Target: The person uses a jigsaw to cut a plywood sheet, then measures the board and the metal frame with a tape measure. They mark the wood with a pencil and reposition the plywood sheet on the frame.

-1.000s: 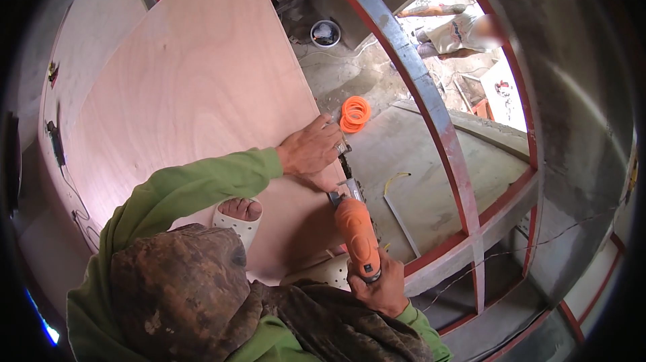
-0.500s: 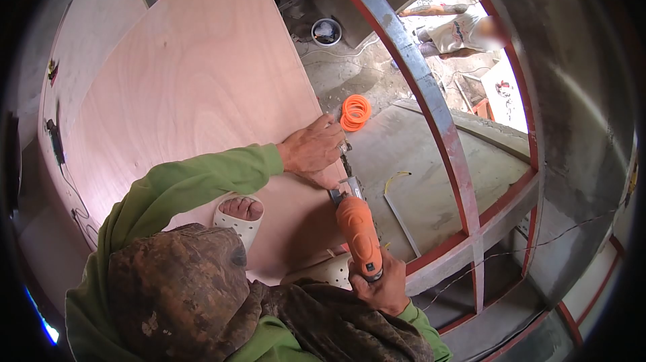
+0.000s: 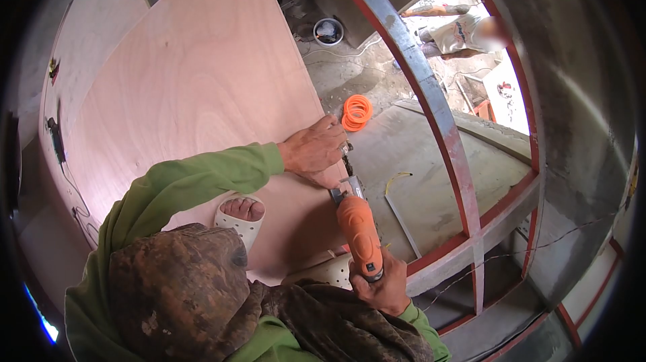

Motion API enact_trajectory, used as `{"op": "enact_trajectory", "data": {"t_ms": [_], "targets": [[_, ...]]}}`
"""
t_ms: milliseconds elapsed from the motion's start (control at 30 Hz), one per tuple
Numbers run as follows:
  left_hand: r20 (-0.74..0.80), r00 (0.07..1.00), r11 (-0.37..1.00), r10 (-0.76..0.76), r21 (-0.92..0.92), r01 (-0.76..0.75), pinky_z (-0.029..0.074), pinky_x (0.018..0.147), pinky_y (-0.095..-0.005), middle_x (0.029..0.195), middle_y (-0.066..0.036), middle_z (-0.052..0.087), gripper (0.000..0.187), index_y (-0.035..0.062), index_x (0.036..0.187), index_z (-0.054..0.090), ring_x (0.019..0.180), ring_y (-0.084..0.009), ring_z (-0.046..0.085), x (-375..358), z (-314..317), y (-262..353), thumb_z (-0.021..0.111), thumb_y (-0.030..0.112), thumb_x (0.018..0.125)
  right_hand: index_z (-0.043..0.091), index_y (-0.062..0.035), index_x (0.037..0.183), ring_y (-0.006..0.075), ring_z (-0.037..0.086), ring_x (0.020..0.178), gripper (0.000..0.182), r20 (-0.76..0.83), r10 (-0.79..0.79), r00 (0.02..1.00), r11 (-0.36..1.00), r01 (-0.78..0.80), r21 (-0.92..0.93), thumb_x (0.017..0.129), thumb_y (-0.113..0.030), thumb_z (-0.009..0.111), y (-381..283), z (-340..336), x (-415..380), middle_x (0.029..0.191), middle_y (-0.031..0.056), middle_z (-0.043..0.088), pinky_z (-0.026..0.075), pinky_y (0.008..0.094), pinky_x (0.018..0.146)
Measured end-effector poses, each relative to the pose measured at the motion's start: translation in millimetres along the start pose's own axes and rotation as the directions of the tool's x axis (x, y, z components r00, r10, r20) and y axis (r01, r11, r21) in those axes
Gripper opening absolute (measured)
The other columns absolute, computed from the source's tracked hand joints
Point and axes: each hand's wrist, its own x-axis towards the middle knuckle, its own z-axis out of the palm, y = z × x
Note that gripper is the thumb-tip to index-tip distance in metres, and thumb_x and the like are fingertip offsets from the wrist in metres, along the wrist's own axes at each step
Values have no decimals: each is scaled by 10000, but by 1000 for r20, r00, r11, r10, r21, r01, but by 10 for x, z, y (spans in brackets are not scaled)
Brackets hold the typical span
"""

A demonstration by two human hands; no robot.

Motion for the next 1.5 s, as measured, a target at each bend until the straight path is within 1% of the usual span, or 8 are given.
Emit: {"op": "enact_trajectory", "data": {"t_ms": [233,333,533,600,1000,1333,1433,1500], "targets": [[19,1000,1000,5,-20,-5,328,990,-427,856,-120,574,694,4,721,684,997,-290,514,0,1,-14,641,697,701,587,6,891,149,584,573,311,-5,4,1000,1000,-4,-16,816,-277,692,9,2,9,634,58,596,506,318,599],[27,1000,1000,9,-17,-9,333,982,-424,861,-118,577,677,10,707,682,992,-289,513,2,3,-15,649,686,700,586,6,881,152,580,567,305,4,-7,1000,999,7,50,812,-269,698,8,-3,7,626,60,591,504,323,594],[42,999,1000,20,-6,-20,339,957,-413,854,-115,579,658,16,707,690,973,-272,514,10,-49,-21,639,672,715,595,23,889,168,561,566,285,-13,-23,1000,1000,23,-14,792,-220,707,28,2,32,639,95,581,496,326,589],[93,995,1000,19,-12,-18,343,944,-409,834,-113,576,647,18,703,690,957,-268,514,18,-77,-18,628,662,726,599,30,899,182,557,567,281,-18,-62,998,998,61,-26,787,-207,704,36,9,46,651,109,582,495,329,591],[65,996,998,55,2,-55,344,949,-420,827,-108,571,617,24,691,688,952,-271,515,3,-80,-37,588,627,774,603,34,896,210,567,554,272,-23,-55,998,998,54,-27,773,-190,698,13,0,70,651,124,590,498,340,589],[66,994,996,87,10,-87,357,953,-414,831,-108,575,566,47,683,691,944,-261,520,18,-79,-45,592,599,759,606,39,915,208,583,557,284,-18,-13,1000,1000,13,-12,757,-178,699,-70,-3,94,651,126,594,501,338,593],[147,985,995,91,27,-96,367,941,-408,827,-111,574,539,50,670,683,937,-260,519,27,-128,-59,605,577,757,611,38,939,203,583,558,289,-29,-37,999,999,37,-5,752,-169,688,-45,11,114,641,118,590,502,334,595],[41,993,994,111,5,-111,373,928,-399,837,-110,577,505,54,666,675,939,-258,516,2,-69,-64,627,550,747,620,35,940,195,583,560,281,-35,-29,999,999,28,-17,745,-158,677,-85,13,109,636,112,588,503,328,602]]}}
